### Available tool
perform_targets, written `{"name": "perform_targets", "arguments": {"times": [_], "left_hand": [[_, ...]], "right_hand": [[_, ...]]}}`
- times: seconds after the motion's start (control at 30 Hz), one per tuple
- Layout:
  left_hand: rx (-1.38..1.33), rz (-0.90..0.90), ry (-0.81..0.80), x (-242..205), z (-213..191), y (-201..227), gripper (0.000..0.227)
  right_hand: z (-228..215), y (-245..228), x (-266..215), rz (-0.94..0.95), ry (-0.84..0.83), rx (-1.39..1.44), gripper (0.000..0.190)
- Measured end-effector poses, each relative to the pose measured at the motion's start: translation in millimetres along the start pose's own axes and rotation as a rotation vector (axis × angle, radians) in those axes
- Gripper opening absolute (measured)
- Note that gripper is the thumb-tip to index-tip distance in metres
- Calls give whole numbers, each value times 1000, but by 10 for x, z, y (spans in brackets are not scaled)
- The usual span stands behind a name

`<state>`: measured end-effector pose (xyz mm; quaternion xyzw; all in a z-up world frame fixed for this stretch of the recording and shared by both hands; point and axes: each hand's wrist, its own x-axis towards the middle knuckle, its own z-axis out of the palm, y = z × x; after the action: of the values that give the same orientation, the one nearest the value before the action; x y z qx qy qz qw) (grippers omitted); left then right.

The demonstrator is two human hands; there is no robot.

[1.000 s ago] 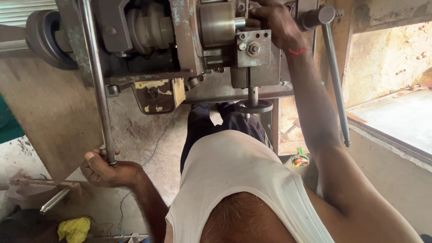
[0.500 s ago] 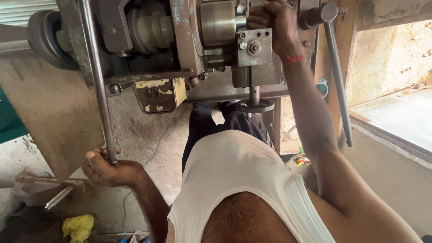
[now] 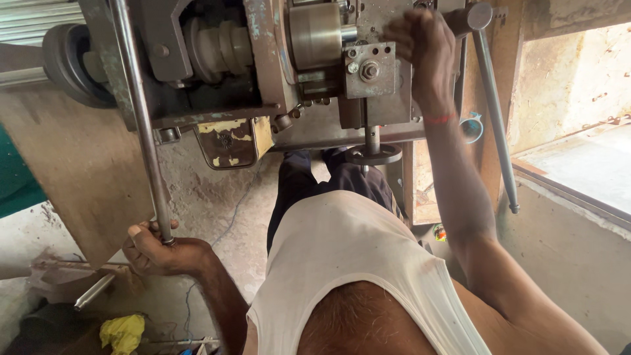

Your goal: The person operates a manual metal press machine to shape small metal cylinders. They insert a metal cylinder into the press, pull a long lever to activate the press, and then remove the shaped piece. This process is repeated multiple times throughout the video.

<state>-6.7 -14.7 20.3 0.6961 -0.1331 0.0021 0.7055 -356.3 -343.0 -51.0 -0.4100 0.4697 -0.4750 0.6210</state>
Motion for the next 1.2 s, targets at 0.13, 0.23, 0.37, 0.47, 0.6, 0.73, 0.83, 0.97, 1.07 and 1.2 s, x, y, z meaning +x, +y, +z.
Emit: {"name": "perform_targets", "arguments": {"times": [0.13,0.23,0.37,0.47,0.6,0.73,0.83,0.97,1.07,1.2], "left_hand": [[-5,3,9,20,-4,-26,23],[25,8,17,17,-23,-46,23],[3,8,8,11,-35,-64,23],[-8,23,-7,21,-32,-77,23],[-11,22,3,34,-69,-104,21],[78,10,8,18,-108,-151,28],[29,16,5,38,-102,-149,24],[41,-25,24,25,-89,-108,26],[32,-3,-6,18,-82,-93,27],[82,2,-19,20,-97,-94,28]], "right_hand": [[259,-20,394,211,-116,145,42],[301,216,608,237,-227,-34,35],[178,491,789,335,-438,158,39],[203,325,640,224,-193,86,29],[212,-86,213,57,-4,71,46],[3,-125,-55,-353,128,-170,43],[-200,8,-54,-433,183,-248,47],[-497,352,186,-405,29,-278,62],[-568,714,396,-124,62,-460,71],[-546,906,488,-17,15,-766,77]]}}
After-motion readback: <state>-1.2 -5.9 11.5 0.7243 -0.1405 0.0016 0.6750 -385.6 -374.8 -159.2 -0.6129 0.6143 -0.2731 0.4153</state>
